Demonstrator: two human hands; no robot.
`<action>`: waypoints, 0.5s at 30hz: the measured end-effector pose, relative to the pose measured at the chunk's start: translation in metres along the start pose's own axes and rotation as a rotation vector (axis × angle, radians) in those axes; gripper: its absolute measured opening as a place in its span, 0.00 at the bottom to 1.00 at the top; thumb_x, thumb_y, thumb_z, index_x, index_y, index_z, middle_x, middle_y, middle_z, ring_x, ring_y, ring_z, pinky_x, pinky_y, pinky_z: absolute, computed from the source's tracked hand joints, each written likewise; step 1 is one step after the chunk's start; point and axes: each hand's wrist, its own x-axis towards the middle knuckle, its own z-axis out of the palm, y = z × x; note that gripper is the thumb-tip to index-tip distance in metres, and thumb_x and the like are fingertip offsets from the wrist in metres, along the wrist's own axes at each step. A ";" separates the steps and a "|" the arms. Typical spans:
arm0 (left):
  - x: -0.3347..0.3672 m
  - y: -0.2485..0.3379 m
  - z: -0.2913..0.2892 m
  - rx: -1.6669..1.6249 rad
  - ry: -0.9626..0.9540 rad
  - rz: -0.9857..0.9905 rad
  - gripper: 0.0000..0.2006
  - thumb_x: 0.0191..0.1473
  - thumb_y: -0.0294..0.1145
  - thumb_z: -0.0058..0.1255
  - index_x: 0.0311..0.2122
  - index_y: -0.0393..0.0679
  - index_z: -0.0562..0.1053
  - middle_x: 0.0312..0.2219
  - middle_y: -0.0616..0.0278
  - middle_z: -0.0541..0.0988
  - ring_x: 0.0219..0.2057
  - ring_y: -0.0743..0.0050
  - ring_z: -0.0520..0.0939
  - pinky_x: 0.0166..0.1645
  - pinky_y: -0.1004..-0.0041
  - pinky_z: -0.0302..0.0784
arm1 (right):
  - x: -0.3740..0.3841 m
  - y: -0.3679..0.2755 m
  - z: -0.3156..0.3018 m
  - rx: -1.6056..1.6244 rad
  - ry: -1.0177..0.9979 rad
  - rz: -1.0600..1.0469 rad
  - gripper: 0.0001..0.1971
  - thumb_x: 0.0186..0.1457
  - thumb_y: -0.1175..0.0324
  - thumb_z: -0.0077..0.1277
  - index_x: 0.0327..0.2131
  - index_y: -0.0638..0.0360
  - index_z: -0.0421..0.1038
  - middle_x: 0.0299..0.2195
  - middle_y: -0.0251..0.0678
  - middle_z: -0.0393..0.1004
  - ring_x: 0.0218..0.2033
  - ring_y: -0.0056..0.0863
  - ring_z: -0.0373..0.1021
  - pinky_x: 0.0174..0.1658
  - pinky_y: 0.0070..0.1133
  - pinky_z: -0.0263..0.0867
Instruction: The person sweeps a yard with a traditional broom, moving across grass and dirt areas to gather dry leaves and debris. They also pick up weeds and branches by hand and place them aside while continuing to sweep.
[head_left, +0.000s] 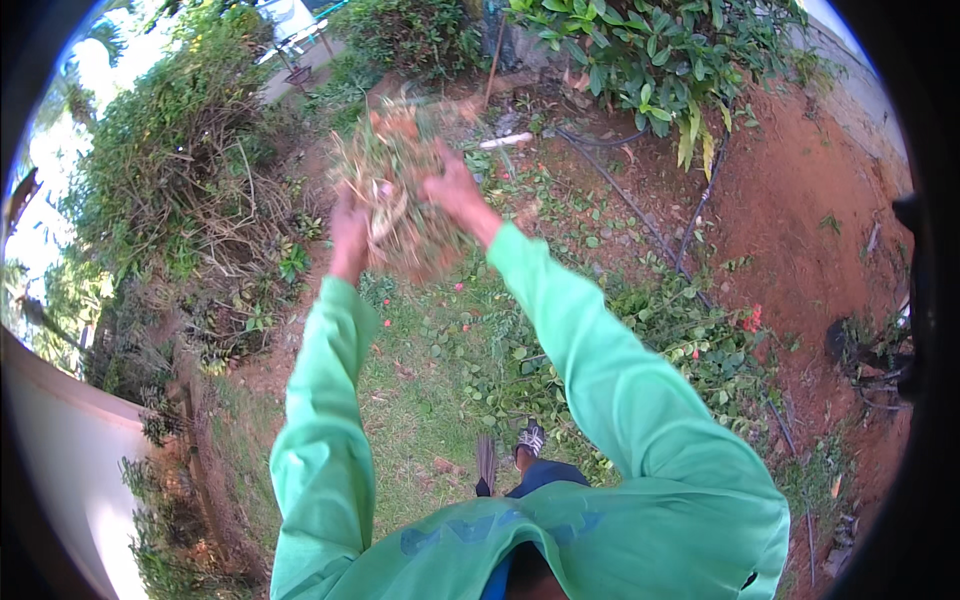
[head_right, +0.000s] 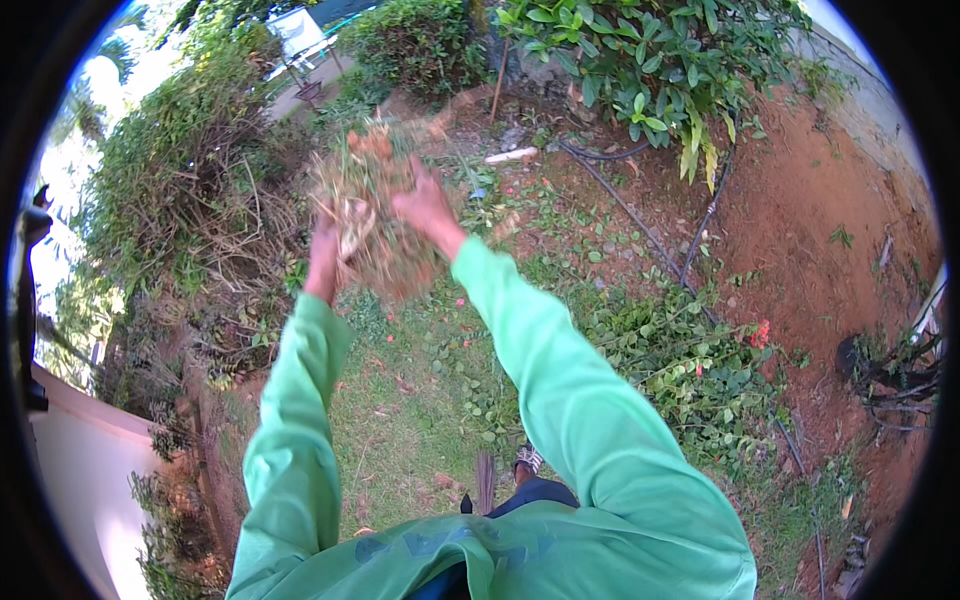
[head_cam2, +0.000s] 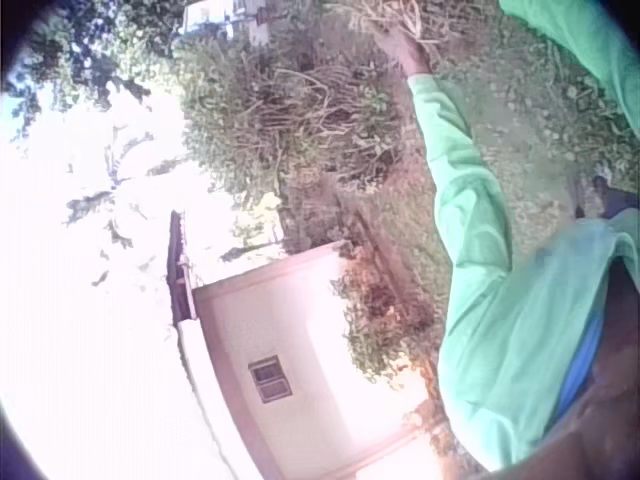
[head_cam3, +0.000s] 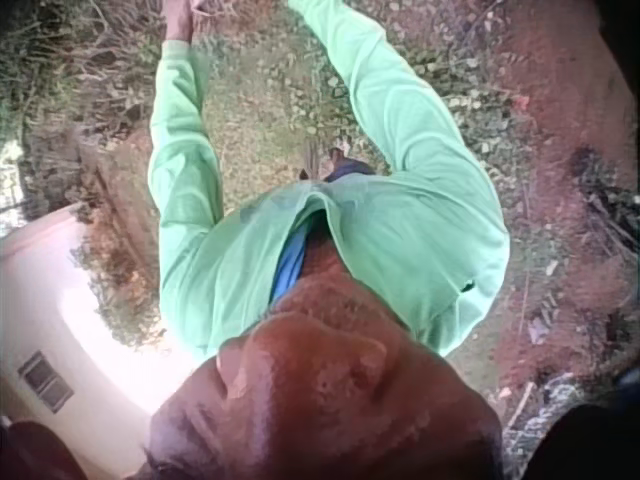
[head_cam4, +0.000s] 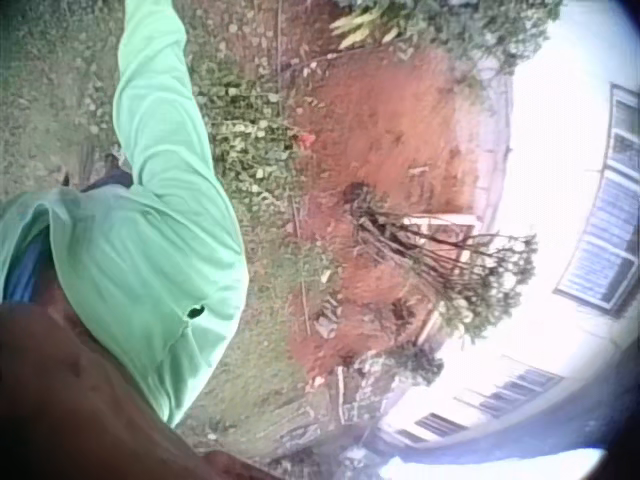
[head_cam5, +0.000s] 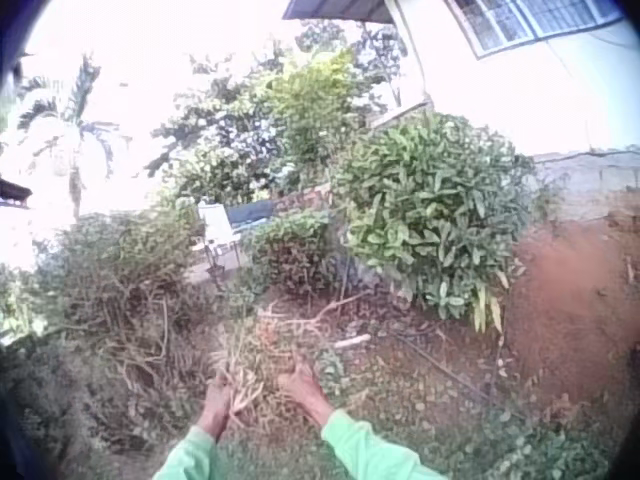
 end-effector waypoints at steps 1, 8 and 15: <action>0.043 0.001 -0.020 0.442 0.061 0.053 0.37 0.46 0.37 0.60 0.59 0.34 0.59 0.44 0.46 0.76 0.37 0.67 0.80 0.40 0.76 0.77 | 0.038 -0.012 -0.005 -0.102 -0.012 0.028 0.41 0.37 0.68 0.51 0.60 0.64 0.53 0.57 0.57 0.58 0.58 0.46 0.58 0.61 0.31 0.54; 0.044 0.065 0.013 0.485 -0.155 -0.059 0.24 0.50 0.32 0.57 0.53 0.38 0.69 0.43 0.50 0.78 0.38 0.70 0.79 0.44 0.73 0.73 | -0.022 0.088 -0.116 -0.128 -0.180 0.134 0.31 0.39 0.81 0.38 0.53 0.63 0.65 0.47 0.43 0.73 0.46 0.32 0.72 0.49 0.25 0.67; -0.042 0.005 -0.014 0.978 -1.336 -0.066 0.24 0.47 0.36 0.60 0.49 0.40 0.71 0.46 0.46 0.75 0.41 0.49 0.79 0.45 0.65 0.75 | -0.558 0.210 -0.238 -0.879 -0.289 1.615 0.22 0.44 0.61 0.50 0.41 0.66 0.71 0.39 0.52 0.74 0.45 0.46 0.71 0.49 0.38 0.65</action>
